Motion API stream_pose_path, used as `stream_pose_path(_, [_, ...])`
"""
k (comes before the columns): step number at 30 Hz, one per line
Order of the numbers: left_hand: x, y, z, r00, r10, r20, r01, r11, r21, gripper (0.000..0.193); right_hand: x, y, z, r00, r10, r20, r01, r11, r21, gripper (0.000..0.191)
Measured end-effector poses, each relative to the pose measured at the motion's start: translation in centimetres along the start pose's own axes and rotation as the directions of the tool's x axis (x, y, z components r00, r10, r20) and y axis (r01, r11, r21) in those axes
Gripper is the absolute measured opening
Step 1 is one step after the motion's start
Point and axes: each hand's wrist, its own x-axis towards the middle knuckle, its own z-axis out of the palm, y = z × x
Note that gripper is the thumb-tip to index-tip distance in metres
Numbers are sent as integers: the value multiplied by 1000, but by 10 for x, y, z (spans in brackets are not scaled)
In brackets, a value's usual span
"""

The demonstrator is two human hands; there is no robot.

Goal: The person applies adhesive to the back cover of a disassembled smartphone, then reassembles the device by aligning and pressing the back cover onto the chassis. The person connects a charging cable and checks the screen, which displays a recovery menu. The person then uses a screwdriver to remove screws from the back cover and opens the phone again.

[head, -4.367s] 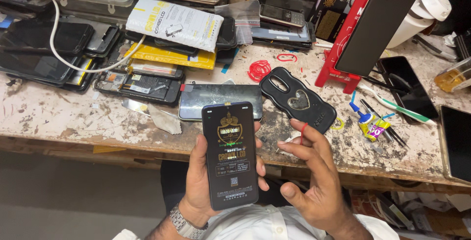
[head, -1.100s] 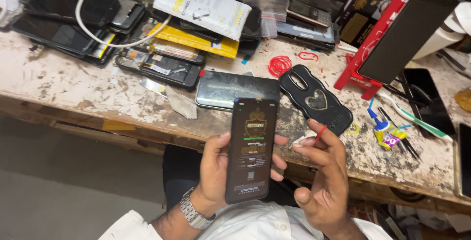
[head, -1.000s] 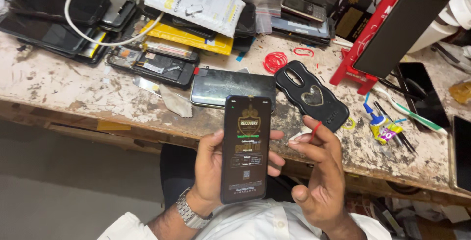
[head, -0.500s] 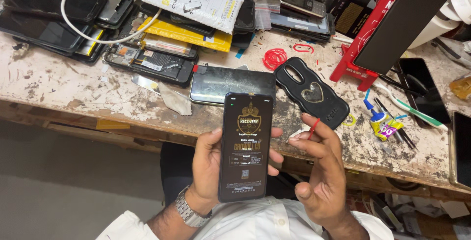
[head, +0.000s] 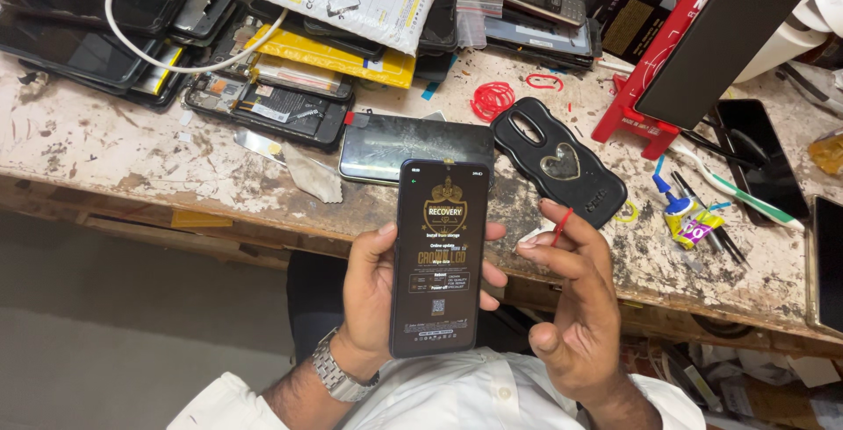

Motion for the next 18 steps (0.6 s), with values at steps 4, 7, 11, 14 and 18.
stream_pose_path(4, [0, 0, 0, 1000, 10, 16, -10, 1000, 19, 77, 0, 0, 0, 1000, 3, 3, -3, 1000, 3, 72])
stream_pose_path(7, [-1, 0, 0, 1000, 3, 2, -3, 1000, -2, 76, -1, 0, 0, 1000, 3, 1, -3, 1000, -4, 72])
stream_pose_path(11, [0, -1, 0, 1000, 5, -4, -5, 1000, 0, 76, -1, 0, 0, 1000, 6, 3, -6, 1000, 0, 72])
stream_pose_path(14, [0, 0, 0, 1000, 11, 3, -11, 1000, 13, 75, -1, 1, 0, 1000, 6, 6, -6, 1000, 1, 72])
stream_pose_path(18, [0, 0, 0, 1000, 11, -1, -11, 1000, 7, 75, -2, 1, 1, 1000, 8, 6, -8, 1000, 0, 73])
